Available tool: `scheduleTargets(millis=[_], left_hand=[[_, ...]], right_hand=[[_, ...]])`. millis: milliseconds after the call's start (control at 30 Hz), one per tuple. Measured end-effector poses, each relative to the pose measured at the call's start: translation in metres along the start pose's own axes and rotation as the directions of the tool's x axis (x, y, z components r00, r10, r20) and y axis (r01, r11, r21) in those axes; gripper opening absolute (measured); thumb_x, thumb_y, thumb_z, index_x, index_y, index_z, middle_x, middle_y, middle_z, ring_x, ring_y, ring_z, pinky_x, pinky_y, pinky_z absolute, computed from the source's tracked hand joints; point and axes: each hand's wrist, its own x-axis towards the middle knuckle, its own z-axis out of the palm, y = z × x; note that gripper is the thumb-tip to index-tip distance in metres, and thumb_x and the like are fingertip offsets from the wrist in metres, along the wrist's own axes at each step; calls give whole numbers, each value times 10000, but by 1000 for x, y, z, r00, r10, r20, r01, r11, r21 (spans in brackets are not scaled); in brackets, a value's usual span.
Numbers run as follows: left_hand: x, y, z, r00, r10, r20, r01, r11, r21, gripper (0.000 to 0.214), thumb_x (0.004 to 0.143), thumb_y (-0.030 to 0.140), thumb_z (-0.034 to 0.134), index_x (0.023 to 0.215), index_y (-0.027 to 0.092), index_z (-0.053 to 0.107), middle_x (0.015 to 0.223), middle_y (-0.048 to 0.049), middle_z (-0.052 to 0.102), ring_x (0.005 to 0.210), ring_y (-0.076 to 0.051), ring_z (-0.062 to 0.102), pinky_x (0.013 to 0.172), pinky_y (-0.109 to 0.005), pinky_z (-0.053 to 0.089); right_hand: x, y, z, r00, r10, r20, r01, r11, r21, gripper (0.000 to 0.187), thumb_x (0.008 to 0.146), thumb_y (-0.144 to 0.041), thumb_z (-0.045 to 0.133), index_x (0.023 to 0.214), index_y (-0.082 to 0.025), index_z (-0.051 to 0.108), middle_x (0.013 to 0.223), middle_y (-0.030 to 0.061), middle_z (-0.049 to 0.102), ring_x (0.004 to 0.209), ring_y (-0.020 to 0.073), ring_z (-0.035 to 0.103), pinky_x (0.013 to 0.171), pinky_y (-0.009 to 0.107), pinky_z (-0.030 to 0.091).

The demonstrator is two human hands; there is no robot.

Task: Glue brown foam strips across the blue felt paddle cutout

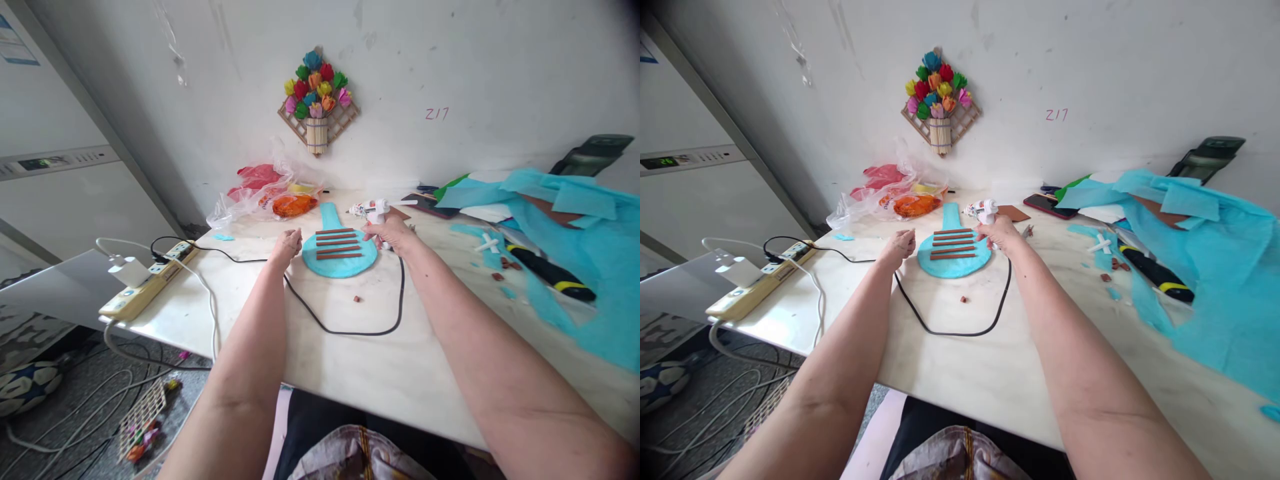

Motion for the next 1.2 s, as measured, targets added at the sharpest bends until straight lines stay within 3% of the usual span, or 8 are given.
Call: scheduleTargets(millis=[133,233,300,433,633,767,933,1200], left_hand=[[0,2,-9,980,57,-192,-27,987,158,365,757,401,476,481,191,362,408,17,368,441,-105,389,448,-220,253],[-4,6,-17,851,161,-500,49,923,381,305,740,439,490,558,194,476,646,-74,558,796,-220,529,624,-285,365],[-7,5,-20,786,220,-578,79,891,446,169,706,371,549,744,208,569,992,-125,579,1093,-291,424,783,-371,358],[-5,-3,-22,868,254,-428,72,787,612,389,610,286,645,994,249,595,1366,-86,341,1308,-351,44,958,-521,188],[-2,0,-17,834,388,-392,36,670,742,155,685,368,590,700,243,680,1019,-17,632,1106,-254,416,968,-419,266],[-3,4,-8,898,390,-205,-123,668,734,228,662,410,616,769,228,703,874,-34,645,887,-198,544,843,-309,394],[1,-2,4,931,360,59,-289,629,722,235,656,369,632,803,204,714,807,-50,631,726,-166,568,732,-276,430],[1,-3,10,861,447,242,-481,562,673,200,684,333,623,794,191,711,746,-50,652,756,-177,564,738,-284,424]], right_hand=[[-2,-2,2,1000,-3,-16,3,1000,-24,138,618,-151,647,696,-122,537,464,0,595,251,59,387,253,183,316],[-1,0,1,1000,-2,-25,1,1000,-15,132,625,-153,643,697,-127,535,462,-8,590,247,56,385,255,182,319],[1,2,1,999,-9,-45,9,1000,5,129,626,-143,643,701,-131,538,464,-13,583,263,64,416,259,178,322],[4,5,0,994,-20,-112,25,999,46,161,622,-124,653,734,-140,538,494,-14,581,337,96,509,268,168,330],[2,3,-2,996,-12,-92,20,996,88,194,658,-166,663,810,-139,545,526,-12,583,404,111,562,310,171,399],[-1,2,-1,999,24,-39,-20,995,93,171,699,-211,644,825,-140,552,526,-3,591,381,108,551,347,200,445],[-4,3,3,999,37,-20,-37,999,40,141,718,-219,625,809,-132,562,509,6,596,339,104,527,334,196,419],[-7,1,8,996,90,-19,-90,996,8,117,715,-195,624,784,-133,553,504,5,601,316,93,505,325,188,397]])
